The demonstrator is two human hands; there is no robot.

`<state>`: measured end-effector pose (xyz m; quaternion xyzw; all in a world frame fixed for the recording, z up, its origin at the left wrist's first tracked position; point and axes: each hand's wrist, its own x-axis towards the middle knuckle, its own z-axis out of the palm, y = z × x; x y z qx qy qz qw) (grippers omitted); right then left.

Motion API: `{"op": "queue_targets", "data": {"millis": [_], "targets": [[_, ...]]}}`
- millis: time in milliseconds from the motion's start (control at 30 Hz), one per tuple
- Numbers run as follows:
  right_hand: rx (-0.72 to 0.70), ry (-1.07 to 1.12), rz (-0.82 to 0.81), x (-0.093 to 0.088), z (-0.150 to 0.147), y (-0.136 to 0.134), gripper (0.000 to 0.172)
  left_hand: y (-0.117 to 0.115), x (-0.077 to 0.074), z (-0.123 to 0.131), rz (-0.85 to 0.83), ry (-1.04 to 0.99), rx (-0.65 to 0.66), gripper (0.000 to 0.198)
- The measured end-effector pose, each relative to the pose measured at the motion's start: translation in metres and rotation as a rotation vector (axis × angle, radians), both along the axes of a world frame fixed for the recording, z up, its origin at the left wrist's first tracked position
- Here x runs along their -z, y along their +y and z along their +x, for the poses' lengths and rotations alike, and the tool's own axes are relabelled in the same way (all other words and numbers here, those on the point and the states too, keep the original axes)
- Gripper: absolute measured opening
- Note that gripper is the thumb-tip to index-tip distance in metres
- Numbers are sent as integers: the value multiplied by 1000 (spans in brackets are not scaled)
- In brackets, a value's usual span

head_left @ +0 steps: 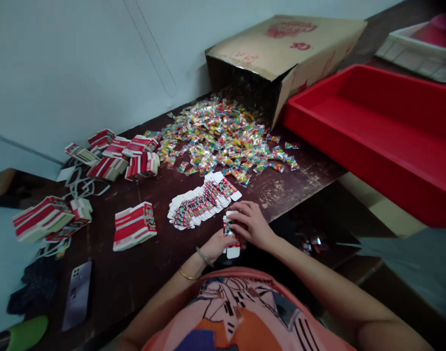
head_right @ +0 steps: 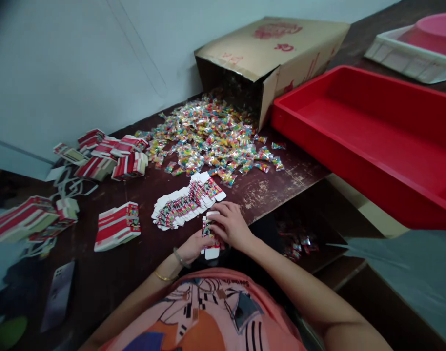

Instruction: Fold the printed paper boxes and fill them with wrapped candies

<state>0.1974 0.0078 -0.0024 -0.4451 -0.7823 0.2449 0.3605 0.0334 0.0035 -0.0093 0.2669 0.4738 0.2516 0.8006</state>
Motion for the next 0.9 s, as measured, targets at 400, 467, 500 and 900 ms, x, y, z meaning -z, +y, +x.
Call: {"op": "queue_targets", "data": {"millis": [400,467,500,900], "targets": [[-506,254,-630,-15,26,18,25,-11,-12,-1,224,166,309,29],[-386,300,-643,-14,25,10,23,-16,-7,0,328,297,216,31],[-328,306,-656,-13,23,4,23,-20,-4,1,371,335,192,31],[-23,949,-1276,23,18,-56,33,-54,-13,-15,575,344,174,27]]}}
